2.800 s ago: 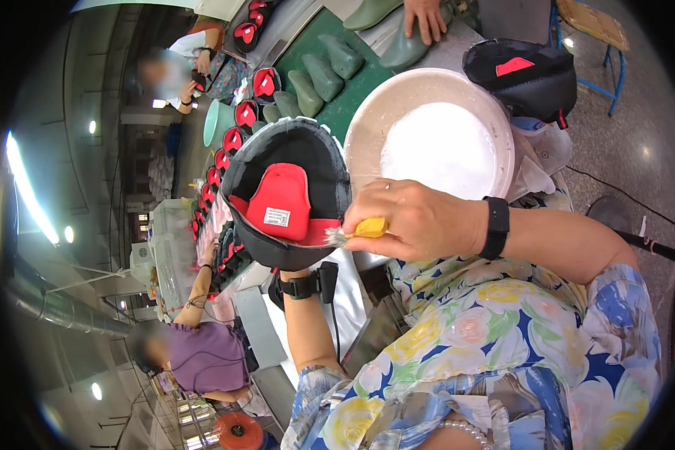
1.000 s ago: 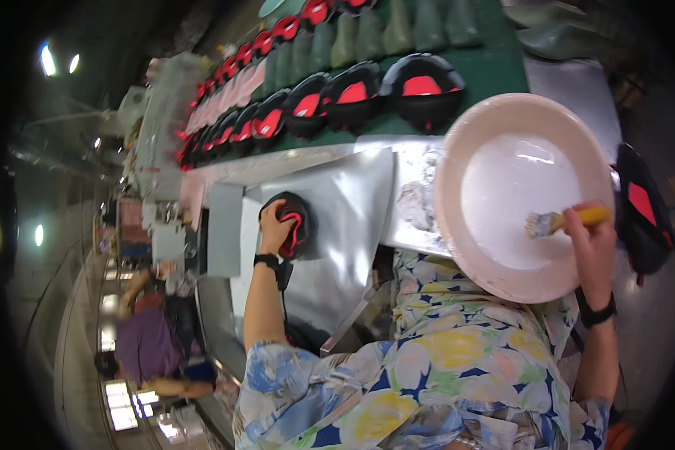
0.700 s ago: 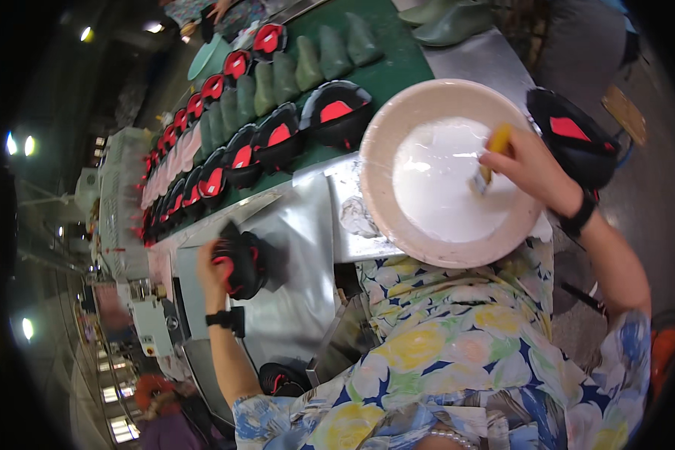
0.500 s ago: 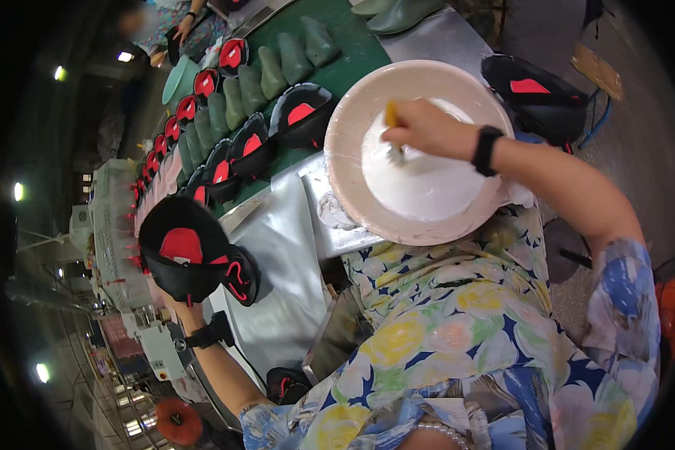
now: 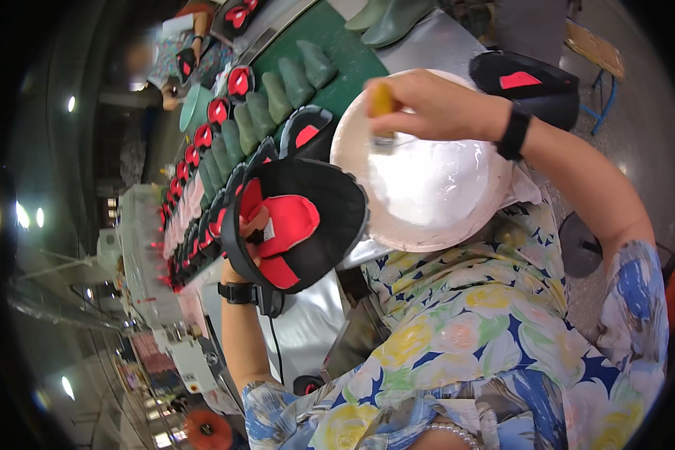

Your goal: The recorder is using a brush to apply a white adhesive to the inner edges of shoe uppers in a factory setting.

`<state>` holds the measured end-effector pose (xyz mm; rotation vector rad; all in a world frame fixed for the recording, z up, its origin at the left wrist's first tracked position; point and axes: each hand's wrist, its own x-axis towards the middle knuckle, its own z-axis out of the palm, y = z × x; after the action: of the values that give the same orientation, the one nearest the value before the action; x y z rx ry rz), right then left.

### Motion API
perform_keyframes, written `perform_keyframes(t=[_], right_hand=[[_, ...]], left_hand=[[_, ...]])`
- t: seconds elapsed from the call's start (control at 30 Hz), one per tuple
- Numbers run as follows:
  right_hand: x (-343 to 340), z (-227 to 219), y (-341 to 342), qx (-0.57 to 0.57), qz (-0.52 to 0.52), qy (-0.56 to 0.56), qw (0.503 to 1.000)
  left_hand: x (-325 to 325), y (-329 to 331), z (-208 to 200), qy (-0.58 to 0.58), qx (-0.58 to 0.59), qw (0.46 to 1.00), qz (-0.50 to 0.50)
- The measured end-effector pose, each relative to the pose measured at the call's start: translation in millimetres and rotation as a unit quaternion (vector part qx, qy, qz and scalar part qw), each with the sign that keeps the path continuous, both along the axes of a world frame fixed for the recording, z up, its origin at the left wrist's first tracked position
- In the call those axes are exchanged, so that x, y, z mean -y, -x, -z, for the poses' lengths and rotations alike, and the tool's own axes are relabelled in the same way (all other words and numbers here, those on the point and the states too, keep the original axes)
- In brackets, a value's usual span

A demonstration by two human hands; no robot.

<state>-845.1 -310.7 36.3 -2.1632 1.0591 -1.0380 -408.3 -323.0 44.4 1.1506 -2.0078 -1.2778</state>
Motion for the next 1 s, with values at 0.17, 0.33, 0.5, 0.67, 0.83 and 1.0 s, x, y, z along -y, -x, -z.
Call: perform_keyframes(t=[0.17, 0.33, 0.5, 0.67, 0.83, 1.0], right_hand=[[6, -35, -16, 0.091, -0.027, 0.033, 0.995], [4, -21, -2, 0.081, 0.102, 0.076, 0.989], [-9, -2, -19, 0.168, 0.222, -0.016, 0.960], [-20, 8, -36, 0.231, 0.239, -0.116, 0.936], [-36, 10, -53, 0.266, 0.224, -0.144, 0.926], [-45, 9, -52, 0.339, 0.167, -0.246, 0.893]], left_hand=[[9, 83, -19, -0.147, -0.105, 0.979, -0.100], [3, 84, -13, 0.156, -0.039, 0.982, -0.102], [-10, 118, 5, 0.101, -0.235, 0.935, -0.246], [-1, 112, 40, 0.295, -0.145, 0.901, -0.285], [-2, 119, 33, 0.292, -0.084, 0.888, -0.345], [-11, 135, 15, 0.453, -0.050, 0.849, -0.266]])
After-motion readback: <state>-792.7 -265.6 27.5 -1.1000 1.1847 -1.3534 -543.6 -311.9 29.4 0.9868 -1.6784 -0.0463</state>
